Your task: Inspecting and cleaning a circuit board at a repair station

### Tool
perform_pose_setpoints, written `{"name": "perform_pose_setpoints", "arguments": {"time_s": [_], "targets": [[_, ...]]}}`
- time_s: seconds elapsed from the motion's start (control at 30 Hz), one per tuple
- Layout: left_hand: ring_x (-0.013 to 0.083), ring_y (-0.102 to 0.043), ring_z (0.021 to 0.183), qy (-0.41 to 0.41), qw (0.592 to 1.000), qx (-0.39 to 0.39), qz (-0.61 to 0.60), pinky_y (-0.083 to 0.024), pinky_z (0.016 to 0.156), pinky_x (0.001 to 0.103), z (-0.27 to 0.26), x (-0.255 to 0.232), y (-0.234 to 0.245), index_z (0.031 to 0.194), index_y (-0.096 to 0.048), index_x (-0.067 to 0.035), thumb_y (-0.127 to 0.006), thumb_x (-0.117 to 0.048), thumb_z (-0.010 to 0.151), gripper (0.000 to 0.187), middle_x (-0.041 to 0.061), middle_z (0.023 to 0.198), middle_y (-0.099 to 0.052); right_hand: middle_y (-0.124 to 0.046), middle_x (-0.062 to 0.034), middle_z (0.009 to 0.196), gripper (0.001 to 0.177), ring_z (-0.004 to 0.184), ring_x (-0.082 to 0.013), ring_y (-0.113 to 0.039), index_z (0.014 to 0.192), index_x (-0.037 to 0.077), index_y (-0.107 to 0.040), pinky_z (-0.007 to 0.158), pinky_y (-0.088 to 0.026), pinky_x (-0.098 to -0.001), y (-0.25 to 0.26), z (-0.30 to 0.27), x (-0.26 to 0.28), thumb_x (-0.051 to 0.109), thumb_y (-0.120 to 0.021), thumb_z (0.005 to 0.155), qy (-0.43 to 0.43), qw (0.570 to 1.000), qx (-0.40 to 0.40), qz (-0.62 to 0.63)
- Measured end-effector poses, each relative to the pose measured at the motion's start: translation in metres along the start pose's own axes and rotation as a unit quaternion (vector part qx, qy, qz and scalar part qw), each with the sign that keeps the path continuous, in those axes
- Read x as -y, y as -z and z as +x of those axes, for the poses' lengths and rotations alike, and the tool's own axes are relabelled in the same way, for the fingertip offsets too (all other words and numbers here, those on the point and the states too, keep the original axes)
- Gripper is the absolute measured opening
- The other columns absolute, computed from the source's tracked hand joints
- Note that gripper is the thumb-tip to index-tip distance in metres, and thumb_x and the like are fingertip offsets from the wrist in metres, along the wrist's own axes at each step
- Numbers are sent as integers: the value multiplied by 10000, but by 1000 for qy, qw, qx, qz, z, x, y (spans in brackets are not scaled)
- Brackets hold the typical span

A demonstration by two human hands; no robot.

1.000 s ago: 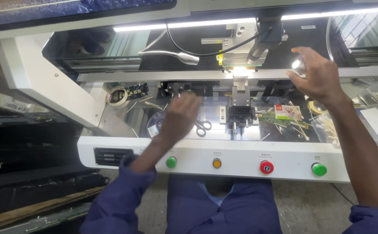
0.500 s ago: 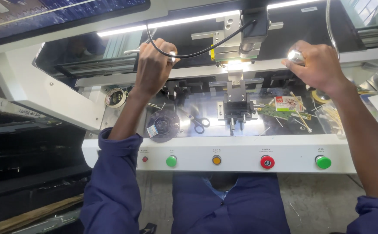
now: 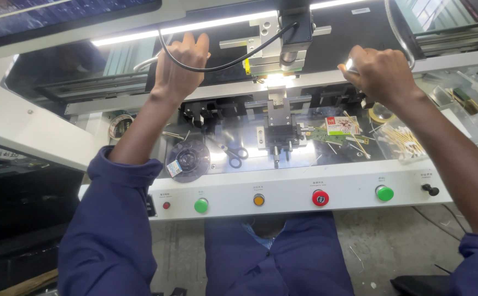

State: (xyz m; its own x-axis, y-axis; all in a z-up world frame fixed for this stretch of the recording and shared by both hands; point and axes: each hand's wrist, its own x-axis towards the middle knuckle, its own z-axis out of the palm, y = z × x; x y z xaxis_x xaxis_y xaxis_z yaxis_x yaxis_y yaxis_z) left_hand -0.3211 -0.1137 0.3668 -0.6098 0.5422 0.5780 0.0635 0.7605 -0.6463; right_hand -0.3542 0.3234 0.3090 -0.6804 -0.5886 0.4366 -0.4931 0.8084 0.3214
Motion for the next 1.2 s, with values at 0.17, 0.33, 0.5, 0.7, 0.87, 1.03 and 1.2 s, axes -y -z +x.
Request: {"name": "perform_pose_setpoints", "arguments": {"time_s": [0.17, 0.33, 0.5, 0.7, 0.87, 1.03, 1.2], "targets": [[53, -327, 400, -51, 998, 36, -10, -259, 329, 230, -4, -13, -31, 745, -411, -188, -552, -2, 755, 233, -44, 574, -401, -507, 88, 590, 375, 410, -63, -474, 973, 155, -560, 373, -440, -222, 27, -4, -13, 515, -532, 1071, 10, 979, 130, -159], [19, -338, 417, -114, 990, 78, 9, -309, 345, 210, -11, -21, -42, 768, -517, -204, -602, -103, 863, 163, -75, 568, -459, -602, 67, 583, 412, 425, -114, -583, 997, 121, -575, 479, -557, -301, 39, 5, -18, 532, -555, 1009, 0, 969, 185, -164], [41, -455, 429, -142, 977, 157, -9, -412, 377, 210, -14, -12, -46, 740, -572, -190, -593, -98, 988, 265, -47, 585, -577, -623, 34, 542, 403, 428, -172, -610, 961, 112, -611, 440, -460, -289, 45, 23, -19, 454, -456, 1110, -27, 968, 194, -156], [151, -485, 393, -100, 980, 151, -85, -373, 366, 272, -4, -1, -46, 594, -515, -155, -596, 22, 856, 327, -13, 486, -536, -737, -38, 734, 417, 665, -242, -738, 928, 162, -657, 521, -493, -317, 54, 31, -45, 526, -504, 1060, -10, 962, 161, -220], [196, -364, 397, -79, 975, 177, -106, -311, 387, 291, 11, 7, -45, 520, -402, -155, -600, 57, 695, 339, 2, 438, -405, -736, -50, 722, 386, 645, -256, -722, 929, 214, -712, 550, -492, -332, 59, 33, -50, 531, -521, 1036, -29, 965, 159, -205], [199, -444, 446, -32, 958, 255, -129, -341, 379, 293, 25, 13, -26, 510, -490, -119, -584, 2, 696, 241, 22, 484, -478, -743, -13, 725, 386, 649, -216, -728, 929, 240, -730, 547, -511, -306, 63, 41, -46, 515, -484, 1040, -33, 958, 196, -207], [249, -515, 505, 16, 926, 315, -208, -414, 470, 332, 38, 18, -23, 609, -534, -96, -553, -27, 756, 163, 16, 558, -530, -739, -58, 842, 266, 779, -246, -730, 911, 274, -745, 638, -543, -334, 59, 49, -54, 426, -531, 866, -50, 958, 197, -204]]}}
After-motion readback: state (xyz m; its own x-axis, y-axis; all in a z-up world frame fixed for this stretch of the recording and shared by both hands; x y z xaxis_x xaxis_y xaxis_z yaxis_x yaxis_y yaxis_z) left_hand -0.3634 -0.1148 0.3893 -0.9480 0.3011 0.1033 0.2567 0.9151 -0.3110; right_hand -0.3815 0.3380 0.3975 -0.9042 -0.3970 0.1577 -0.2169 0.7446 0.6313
